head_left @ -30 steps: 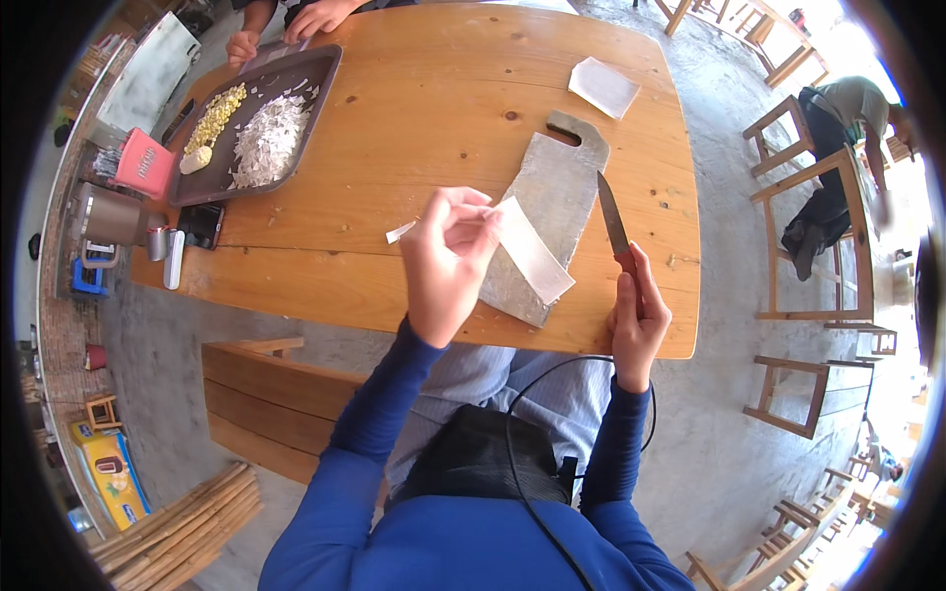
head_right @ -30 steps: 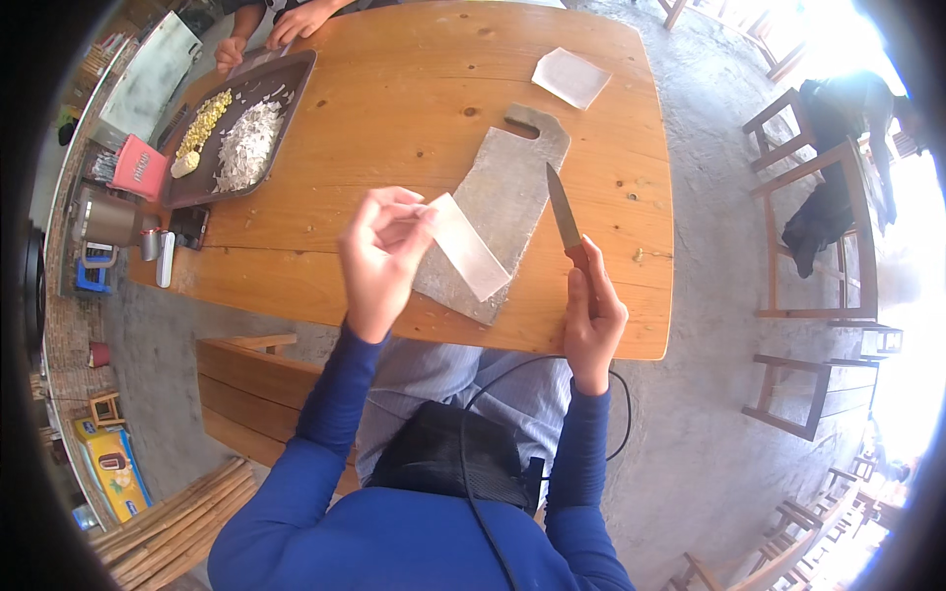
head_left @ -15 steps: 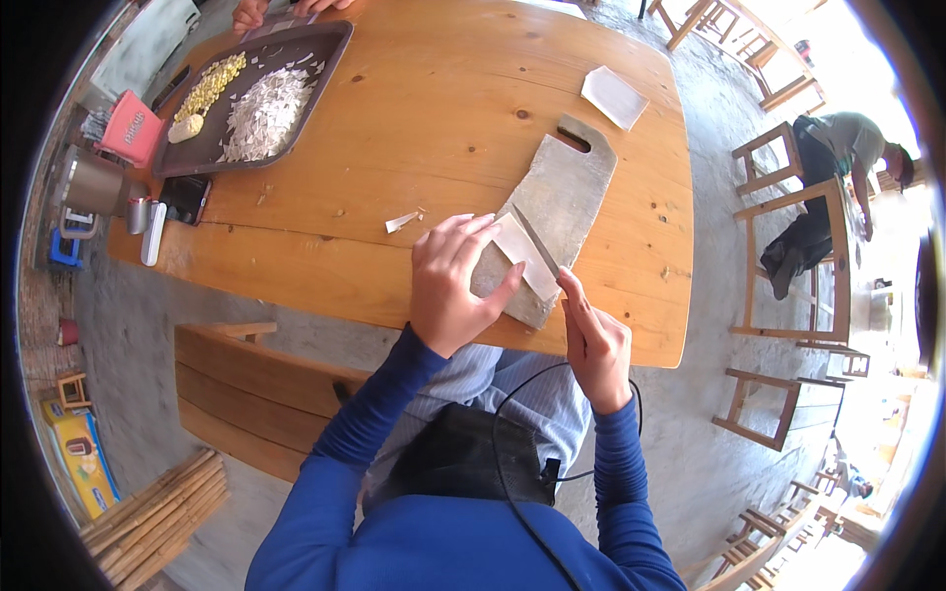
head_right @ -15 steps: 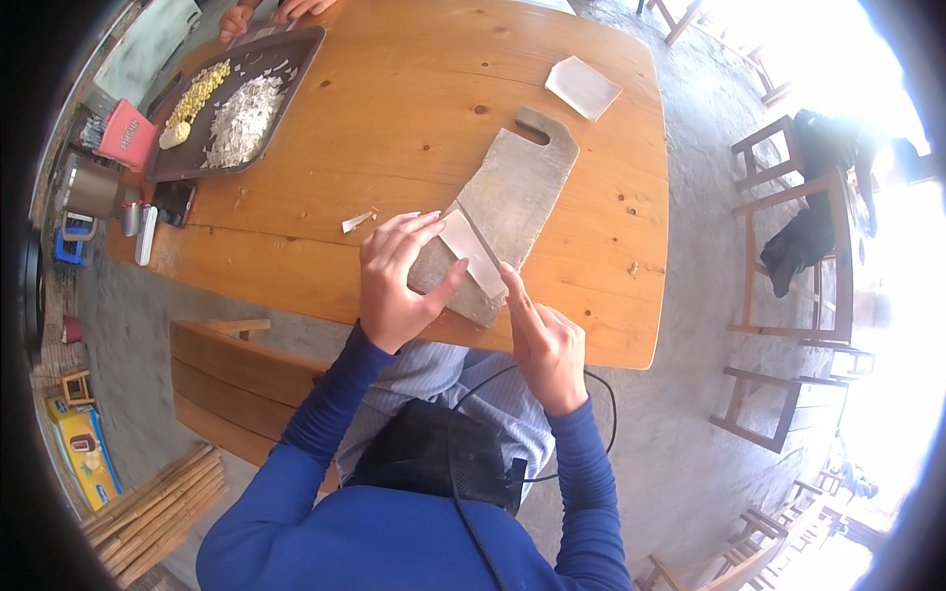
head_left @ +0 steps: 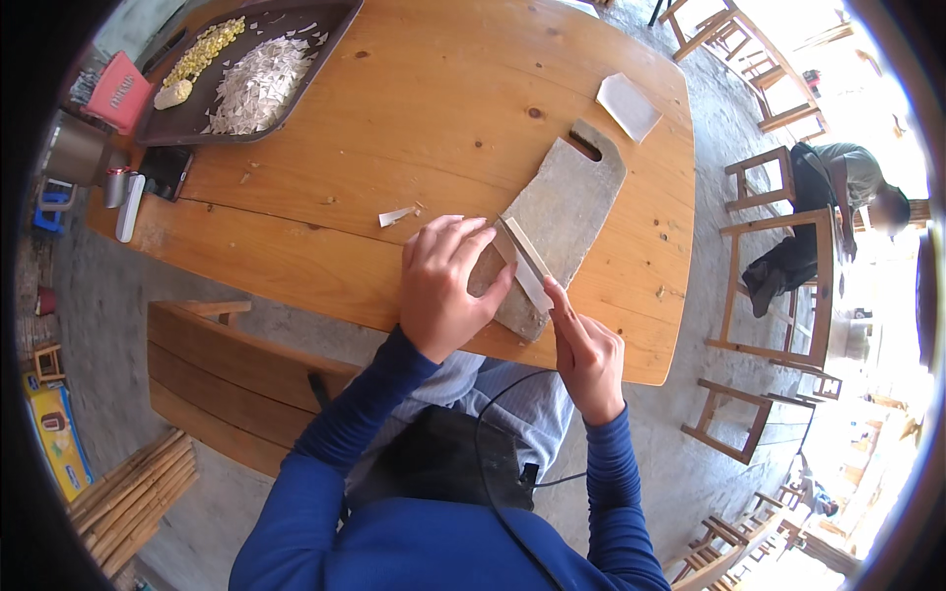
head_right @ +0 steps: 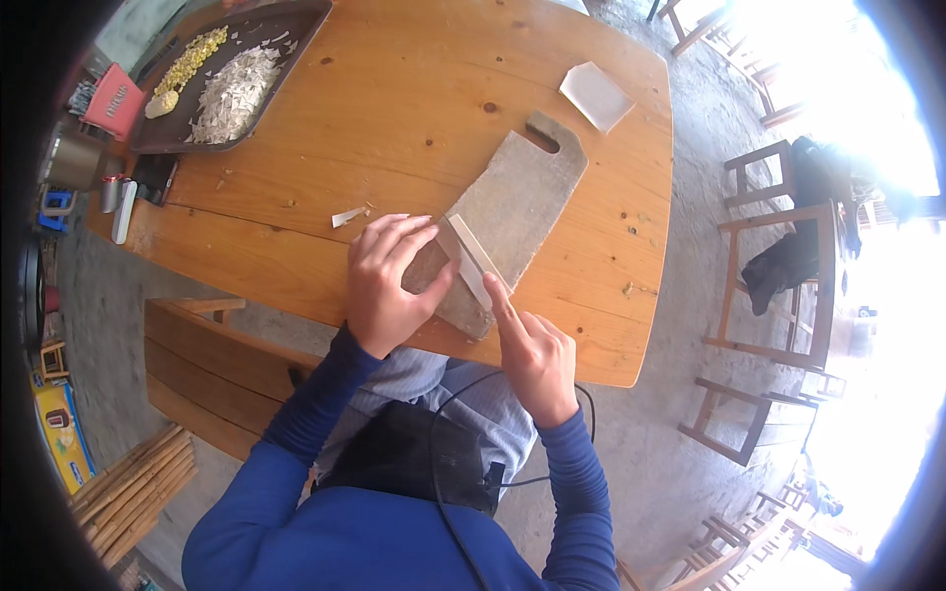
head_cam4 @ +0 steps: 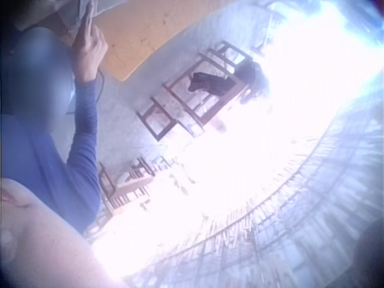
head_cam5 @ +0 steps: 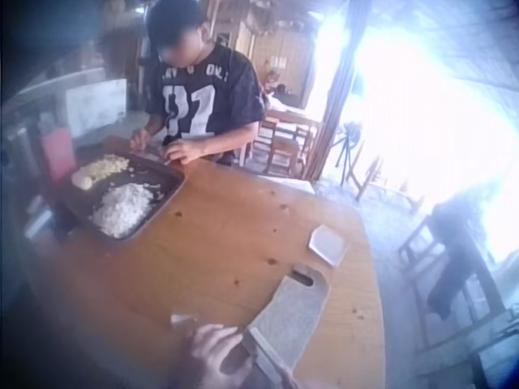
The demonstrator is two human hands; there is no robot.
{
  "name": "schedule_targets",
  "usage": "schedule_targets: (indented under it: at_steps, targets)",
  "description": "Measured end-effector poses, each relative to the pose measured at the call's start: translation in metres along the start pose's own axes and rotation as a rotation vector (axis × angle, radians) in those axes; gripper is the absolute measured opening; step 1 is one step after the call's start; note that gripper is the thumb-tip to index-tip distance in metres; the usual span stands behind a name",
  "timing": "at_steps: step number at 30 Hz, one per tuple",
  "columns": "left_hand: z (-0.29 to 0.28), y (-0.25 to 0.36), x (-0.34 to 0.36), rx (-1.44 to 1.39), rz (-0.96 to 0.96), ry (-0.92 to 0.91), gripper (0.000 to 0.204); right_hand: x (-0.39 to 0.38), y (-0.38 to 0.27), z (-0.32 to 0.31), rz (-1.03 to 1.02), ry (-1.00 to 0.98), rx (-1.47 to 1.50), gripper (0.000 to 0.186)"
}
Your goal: The person cuts a white plastic sheet into small triangular pieces using a knife on a wooden cutting board. They repeatedly pick up the plastic, cut it, and place the pieces into a tray.
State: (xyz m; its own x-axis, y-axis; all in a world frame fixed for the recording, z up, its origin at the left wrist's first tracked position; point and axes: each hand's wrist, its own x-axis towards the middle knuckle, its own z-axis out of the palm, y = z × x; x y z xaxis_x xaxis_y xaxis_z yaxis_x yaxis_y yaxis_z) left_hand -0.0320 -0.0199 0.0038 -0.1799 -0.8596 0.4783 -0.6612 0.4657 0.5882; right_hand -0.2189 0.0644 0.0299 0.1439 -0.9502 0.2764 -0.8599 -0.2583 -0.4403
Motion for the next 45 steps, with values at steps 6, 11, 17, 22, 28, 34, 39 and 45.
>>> schedule_targets:
  at_steps: [6,11,17,22,28,34,39,45]
  targets:
    - [-0.0014,0.002,0.0013,-0.012,-0.027,0.004,0.037,0.0016,0.0015,-0.0014,-0.006,-0.013,-0.005,0.07]
    - [-0.0031,0.0028,0.0021,-0.007,-0.056,-0.001,0.039,0.005,0.0025,-0.0052,-0.012,-0.037,-0.004,0.07]
    - [-0.0022,0.0008,0.0029,-0.008,-0.033,0.012,0.038,0.003,0.0039,-0.004,-0.013,-0.03,-0.004,0.07]
    - [-0.0016,-0.0003,0.0021,0.006,-0.005,-0.013,0.038,0.0028,0.0054,-0.0046,0.003,-0.024,0.005,0.069]
    - [-0.0005,0.0002,0.0018,0.0,-0.013,-0.016,0.037,0.0034,0.0055,-0.0072,0.004,-0.022,0.004,0.067]
    - [-0.0004,0.0001,0.0016,0.004,-0.013,-0.029,0.039,0.0041,0.0054,-0.0055,-0.004,-0.013,-0.004,0.068]
    - [-0.0017,0.0019,0.0028,0.005,-0.014,-0.035,0.04,0.0056,0.0045,-0.0054,-0.005,-0.036,-0.039,0.071]
    - [-0.0023,0.0021,0.0016,0.008,-0.019,-0.043,0.04,0.0064,-0.001,-0.0092,-0.005,-0.096,-0.119,0.078]
